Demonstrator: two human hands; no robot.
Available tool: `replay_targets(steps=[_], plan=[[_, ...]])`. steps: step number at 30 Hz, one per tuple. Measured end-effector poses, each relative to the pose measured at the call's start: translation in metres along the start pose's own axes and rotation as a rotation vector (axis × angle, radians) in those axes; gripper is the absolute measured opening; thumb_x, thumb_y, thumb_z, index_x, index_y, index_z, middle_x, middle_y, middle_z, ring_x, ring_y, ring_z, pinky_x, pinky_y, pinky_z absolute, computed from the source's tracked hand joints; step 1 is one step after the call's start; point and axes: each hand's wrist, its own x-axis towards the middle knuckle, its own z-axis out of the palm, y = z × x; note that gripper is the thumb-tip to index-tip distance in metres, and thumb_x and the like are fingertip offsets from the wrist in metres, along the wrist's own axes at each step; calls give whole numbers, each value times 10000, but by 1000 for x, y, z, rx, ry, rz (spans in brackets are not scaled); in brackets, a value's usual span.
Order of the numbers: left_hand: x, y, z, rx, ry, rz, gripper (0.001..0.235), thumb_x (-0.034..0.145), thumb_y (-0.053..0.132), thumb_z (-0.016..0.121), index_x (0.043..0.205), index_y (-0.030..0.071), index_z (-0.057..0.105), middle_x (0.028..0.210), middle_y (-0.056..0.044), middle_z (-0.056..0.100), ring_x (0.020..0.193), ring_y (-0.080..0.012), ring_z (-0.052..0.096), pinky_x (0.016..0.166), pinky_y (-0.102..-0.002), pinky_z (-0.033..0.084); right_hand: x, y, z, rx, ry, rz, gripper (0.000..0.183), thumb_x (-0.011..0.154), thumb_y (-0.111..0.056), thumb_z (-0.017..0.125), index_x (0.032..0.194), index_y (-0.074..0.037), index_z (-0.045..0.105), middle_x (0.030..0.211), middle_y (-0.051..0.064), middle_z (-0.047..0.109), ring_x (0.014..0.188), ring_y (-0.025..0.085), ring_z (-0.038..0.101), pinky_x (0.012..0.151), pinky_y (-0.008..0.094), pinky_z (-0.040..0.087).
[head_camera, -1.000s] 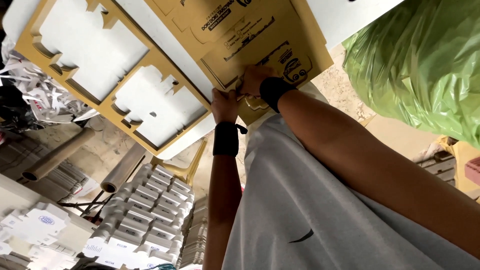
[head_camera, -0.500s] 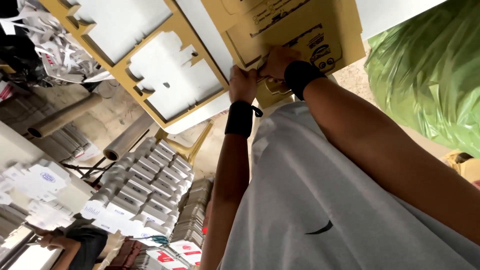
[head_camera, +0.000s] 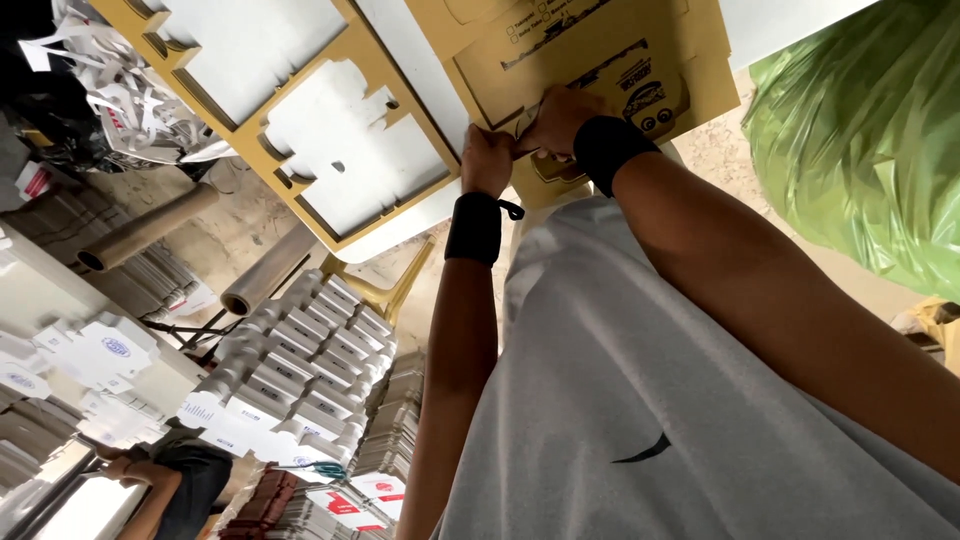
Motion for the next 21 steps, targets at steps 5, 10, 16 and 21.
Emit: replay_targets(steps=[5, 10, 16, 21], plan=[[32, -29, 10, -56, 3, 57, 204, 792, 184, 610, 929, 89, 493, 980, -74, 602, 930, -225, 573, 775, -398, 483, 9, 10, 4, -24, 28, -76, 536, 873, -547, 769, 551, -139, 639, 496, -8, 628, 446, 135, 585, 623, 286, 519], [70, -65, 18, -110, -34, 141, 269, 792, 122, 691, 929, 98, 460, 896, -62, 590, 833, -185, 548, 696, -377, 471, -3, 9, -5, 31, -17, -75, 415, 890, -414, 714, 585, -140, 654, 480, 9, 607, 408, 142, 542, 539, 258, 463], [61, -54, 11, -105, -113, 141, 194, 863, 64, 640, 965, 66, 474, 837, -86, 554, 697, -192, 529, 510, -362, 473, 0, 16, -5, 23, -19, -110, 470, 961, -456, 713, 621, -133, 683, 505, 15, 637, 439, 149, 583, 581, 283, 517], [73, -69, 13, -95, -141, 177, 247, 877, 125, 595, 1088, 69, 479, 947, -99, 580, 774, -216, 590, 505, -357, 535, 9, 19, -1, 17, -7, -107, 493, 958, -468, 665, 577, -156, 682, 507, -7, 645, 470, 151, 599, 644, 297, 518]])
